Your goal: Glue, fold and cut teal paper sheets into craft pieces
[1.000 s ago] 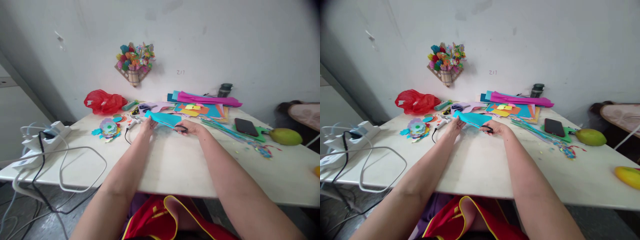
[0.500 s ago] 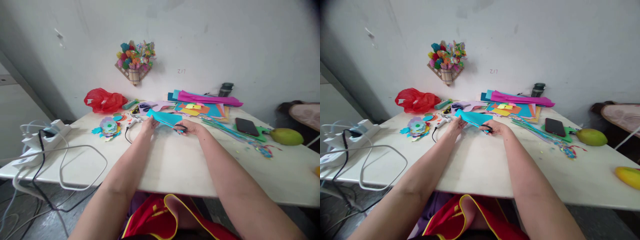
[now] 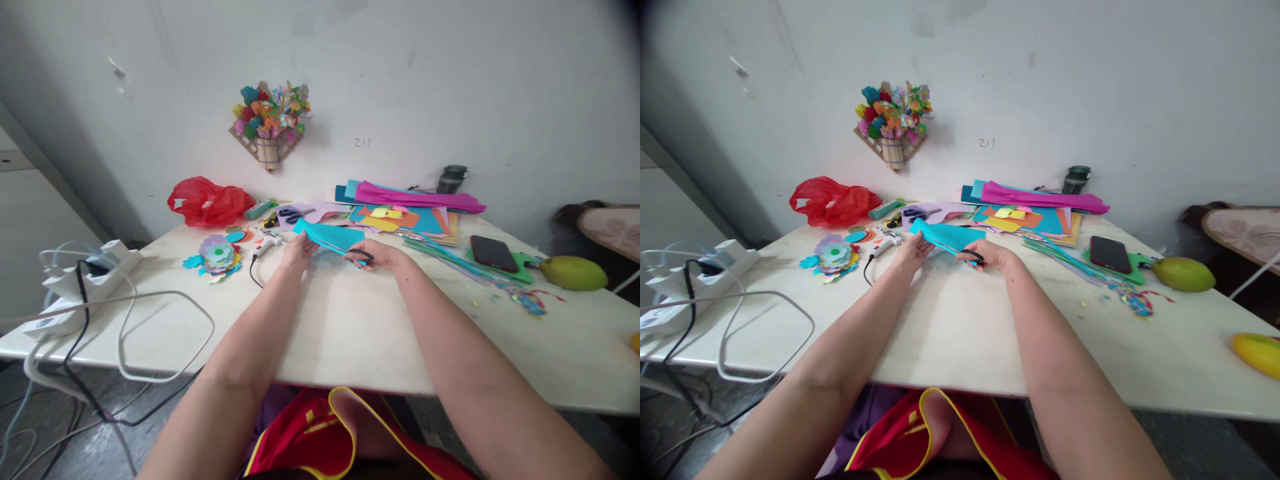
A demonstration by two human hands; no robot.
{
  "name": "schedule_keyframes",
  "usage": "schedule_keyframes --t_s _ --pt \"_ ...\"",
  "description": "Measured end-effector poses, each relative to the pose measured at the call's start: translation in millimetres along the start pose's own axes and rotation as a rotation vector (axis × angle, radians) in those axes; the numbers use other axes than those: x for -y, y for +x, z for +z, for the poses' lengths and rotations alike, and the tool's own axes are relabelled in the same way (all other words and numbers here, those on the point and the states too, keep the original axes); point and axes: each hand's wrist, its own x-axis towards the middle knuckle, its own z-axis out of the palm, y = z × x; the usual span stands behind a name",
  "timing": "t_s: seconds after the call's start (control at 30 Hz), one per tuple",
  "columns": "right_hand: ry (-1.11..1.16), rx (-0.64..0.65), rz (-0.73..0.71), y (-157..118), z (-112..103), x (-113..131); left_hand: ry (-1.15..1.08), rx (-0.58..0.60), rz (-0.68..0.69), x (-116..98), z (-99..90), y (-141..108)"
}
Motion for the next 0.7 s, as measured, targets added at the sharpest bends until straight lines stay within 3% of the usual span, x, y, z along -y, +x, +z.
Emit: schedule_keyframes --t_s 0.7 --pt "-0.019 0.016 -0.032 -2.2 -3.1 -1.2 0.009 -0.026 0.018 -5.5 1.2 -4.3"
